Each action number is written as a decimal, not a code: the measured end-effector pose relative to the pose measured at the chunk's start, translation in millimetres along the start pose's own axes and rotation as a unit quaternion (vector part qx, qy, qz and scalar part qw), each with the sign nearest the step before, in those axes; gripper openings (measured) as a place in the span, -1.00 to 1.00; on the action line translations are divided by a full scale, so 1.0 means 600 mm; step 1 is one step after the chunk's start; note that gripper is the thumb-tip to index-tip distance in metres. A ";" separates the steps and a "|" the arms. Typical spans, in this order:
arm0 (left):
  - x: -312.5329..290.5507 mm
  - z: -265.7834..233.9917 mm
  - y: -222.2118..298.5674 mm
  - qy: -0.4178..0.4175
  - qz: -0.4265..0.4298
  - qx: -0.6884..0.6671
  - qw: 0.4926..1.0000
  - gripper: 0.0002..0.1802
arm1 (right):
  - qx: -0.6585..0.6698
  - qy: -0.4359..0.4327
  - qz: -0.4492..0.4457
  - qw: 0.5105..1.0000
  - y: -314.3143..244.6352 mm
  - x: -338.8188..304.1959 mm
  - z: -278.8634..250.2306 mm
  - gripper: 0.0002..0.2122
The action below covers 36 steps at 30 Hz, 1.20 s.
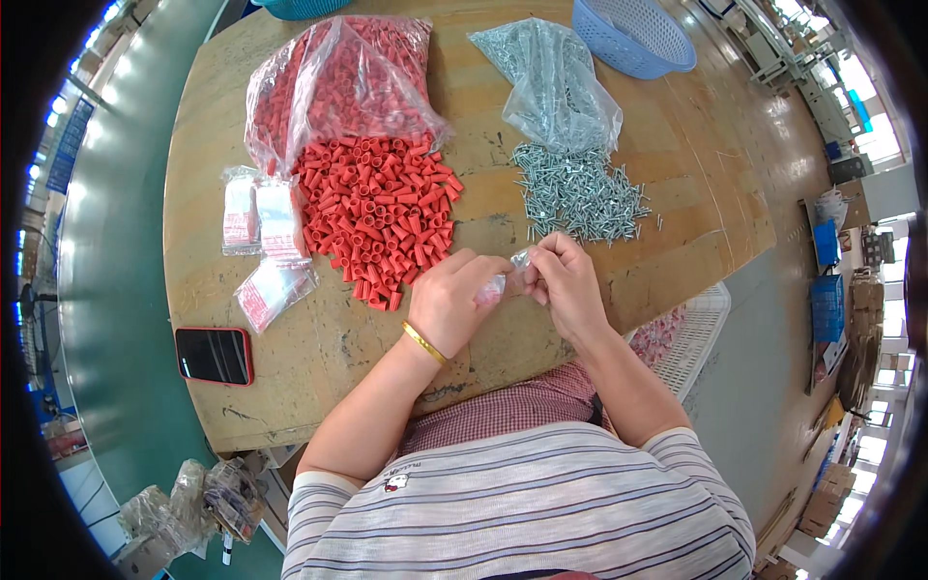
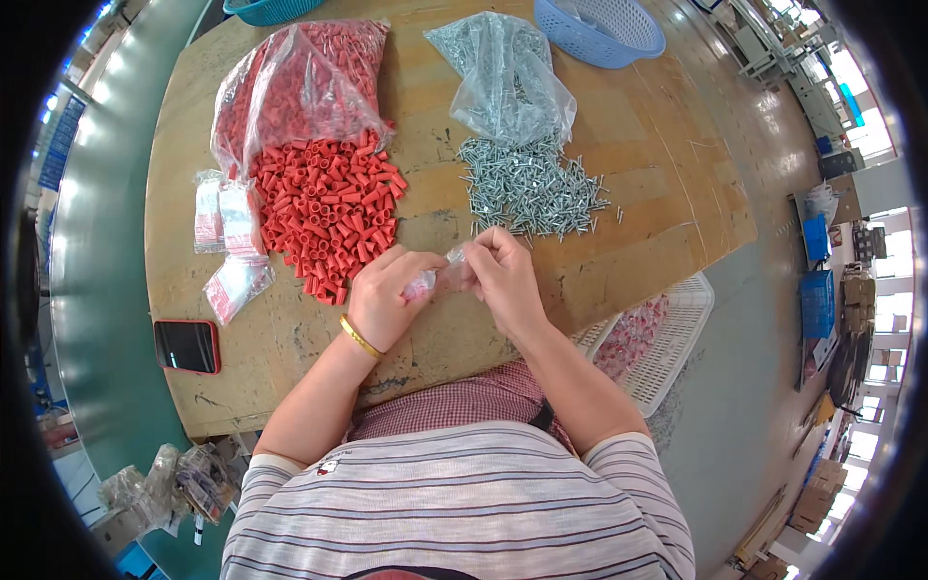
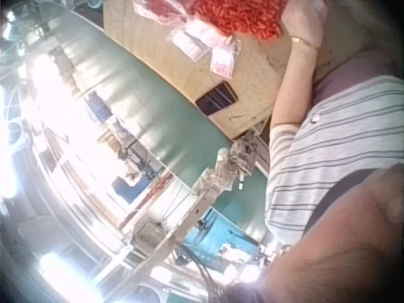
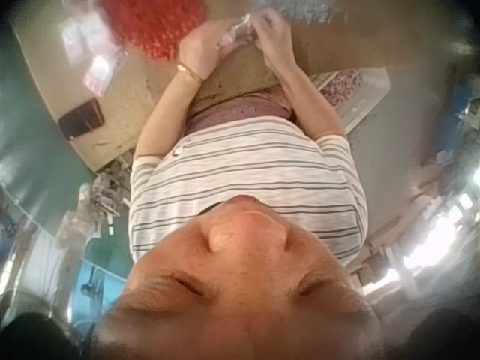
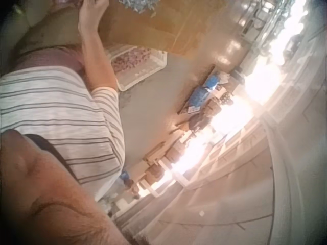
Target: The person sorts small plastic components and screws by hand, placing them into a small plastic bag.
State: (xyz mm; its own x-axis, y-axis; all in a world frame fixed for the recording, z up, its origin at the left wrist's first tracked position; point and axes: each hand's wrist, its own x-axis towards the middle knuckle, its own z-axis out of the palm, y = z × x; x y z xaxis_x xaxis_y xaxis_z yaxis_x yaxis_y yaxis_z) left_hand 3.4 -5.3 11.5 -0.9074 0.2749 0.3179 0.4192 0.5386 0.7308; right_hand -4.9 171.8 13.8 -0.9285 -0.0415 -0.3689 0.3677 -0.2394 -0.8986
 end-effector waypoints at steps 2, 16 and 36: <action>0.001 -0.001 -0.003 0.013 -0.001 -0.029 0.999 -0.76 | -0.003 -0.014 -0.001 1.000 0.005 0.000 -0.002 -0.89; 0.003 0.003 0.009 0.018 0.004 0.018 1.000 -0.69 | -0.004 0.030 -0.036 0.999 0.011 0.002 0.015 -0.89; 0.007 -0.001 -0.012 0.003 -0.167 -0.247 0.955 -0.87 | -0.136 -0.078 -0.167 0.973 0.039 -0.007 -0.015 -0.92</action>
State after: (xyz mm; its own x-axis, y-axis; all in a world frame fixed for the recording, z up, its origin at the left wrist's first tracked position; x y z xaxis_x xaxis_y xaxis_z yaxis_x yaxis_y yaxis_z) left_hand -3.8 -8.6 8.1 -0.9887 0.1485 0.0206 0.0438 0.1542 0.9871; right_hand 7.9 175.1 -8.1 -0.9874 -0.1566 -0.0238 0.0242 -0.0005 -0.9997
